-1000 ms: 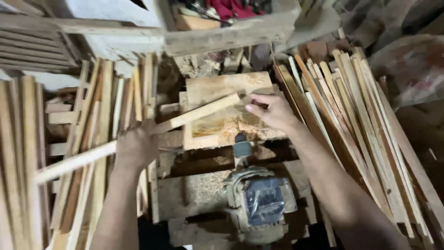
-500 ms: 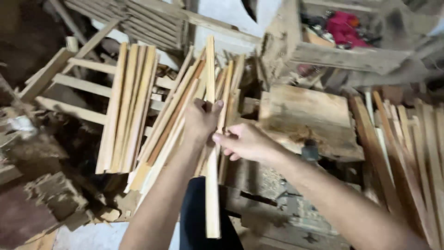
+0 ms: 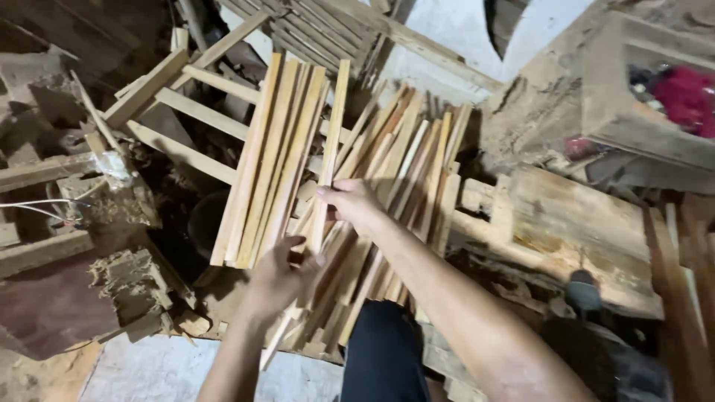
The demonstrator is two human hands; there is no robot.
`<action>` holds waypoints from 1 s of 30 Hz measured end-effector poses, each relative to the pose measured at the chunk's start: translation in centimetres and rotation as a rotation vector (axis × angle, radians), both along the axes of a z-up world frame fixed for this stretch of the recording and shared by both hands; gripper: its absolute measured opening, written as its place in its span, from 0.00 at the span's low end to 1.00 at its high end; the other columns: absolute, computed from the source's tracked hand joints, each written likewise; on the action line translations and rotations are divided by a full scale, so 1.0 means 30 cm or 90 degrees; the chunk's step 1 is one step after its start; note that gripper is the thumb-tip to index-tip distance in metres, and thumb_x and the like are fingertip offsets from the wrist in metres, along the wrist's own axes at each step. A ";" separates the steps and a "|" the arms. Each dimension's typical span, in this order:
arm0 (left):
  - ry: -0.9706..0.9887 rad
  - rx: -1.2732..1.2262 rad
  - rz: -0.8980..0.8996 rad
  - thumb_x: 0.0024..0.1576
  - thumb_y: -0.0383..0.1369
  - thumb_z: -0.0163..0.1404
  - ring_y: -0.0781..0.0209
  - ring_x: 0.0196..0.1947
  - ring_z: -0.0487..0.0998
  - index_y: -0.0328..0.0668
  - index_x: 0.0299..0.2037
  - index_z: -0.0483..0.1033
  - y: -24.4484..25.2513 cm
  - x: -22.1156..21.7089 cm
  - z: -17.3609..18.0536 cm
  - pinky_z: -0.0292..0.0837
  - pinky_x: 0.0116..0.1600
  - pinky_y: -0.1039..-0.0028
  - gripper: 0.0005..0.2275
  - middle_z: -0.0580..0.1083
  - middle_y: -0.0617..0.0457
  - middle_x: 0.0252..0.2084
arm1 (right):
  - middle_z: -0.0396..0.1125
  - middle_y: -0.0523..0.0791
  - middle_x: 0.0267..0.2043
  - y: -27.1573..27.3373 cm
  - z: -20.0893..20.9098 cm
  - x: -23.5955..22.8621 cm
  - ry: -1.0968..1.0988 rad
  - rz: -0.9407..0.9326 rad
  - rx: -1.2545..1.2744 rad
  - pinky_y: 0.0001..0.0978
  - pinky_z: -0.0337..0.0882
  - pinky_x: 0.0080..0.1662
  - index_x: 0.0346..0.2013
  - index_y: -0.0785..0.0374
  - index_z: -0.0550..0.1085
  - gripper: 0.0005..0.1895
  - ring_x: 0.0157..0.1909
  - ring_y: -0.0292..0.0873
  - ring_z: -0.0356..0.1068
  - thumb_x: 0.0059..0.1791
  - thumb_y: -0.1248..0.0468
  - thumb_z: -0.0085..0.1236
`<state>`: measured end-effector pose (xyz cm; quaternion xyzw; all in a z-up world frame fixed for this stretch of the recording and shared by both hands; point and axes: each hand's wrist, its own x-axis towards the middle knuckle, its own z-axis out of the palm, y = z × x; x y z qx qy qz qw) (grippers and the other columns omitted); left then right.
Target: Picking up wooden strips and drilling holes into them using a stationary drill.
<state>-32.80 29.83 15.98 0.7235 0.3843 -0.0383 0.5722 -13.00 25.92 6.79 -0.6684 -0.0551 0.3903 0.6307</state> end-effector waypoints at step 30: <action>-0.373 0.495 -0.199 0.55 0.34 0.55 0.33 0.47 0.79 0.34 0.54 0.79 -0.518 0.611 -0.111 0.74 0.50 0.53 0.18 0.78 0.37 0.44 | 0.75 0.48 0.51 -0.848 0.454 0.182 -0.509 0.192 -0.307 0.47 0.70 0.60 0.55 0.49 0.76 0.19 0.59 0.53 0.71 0.51 0.54 0.51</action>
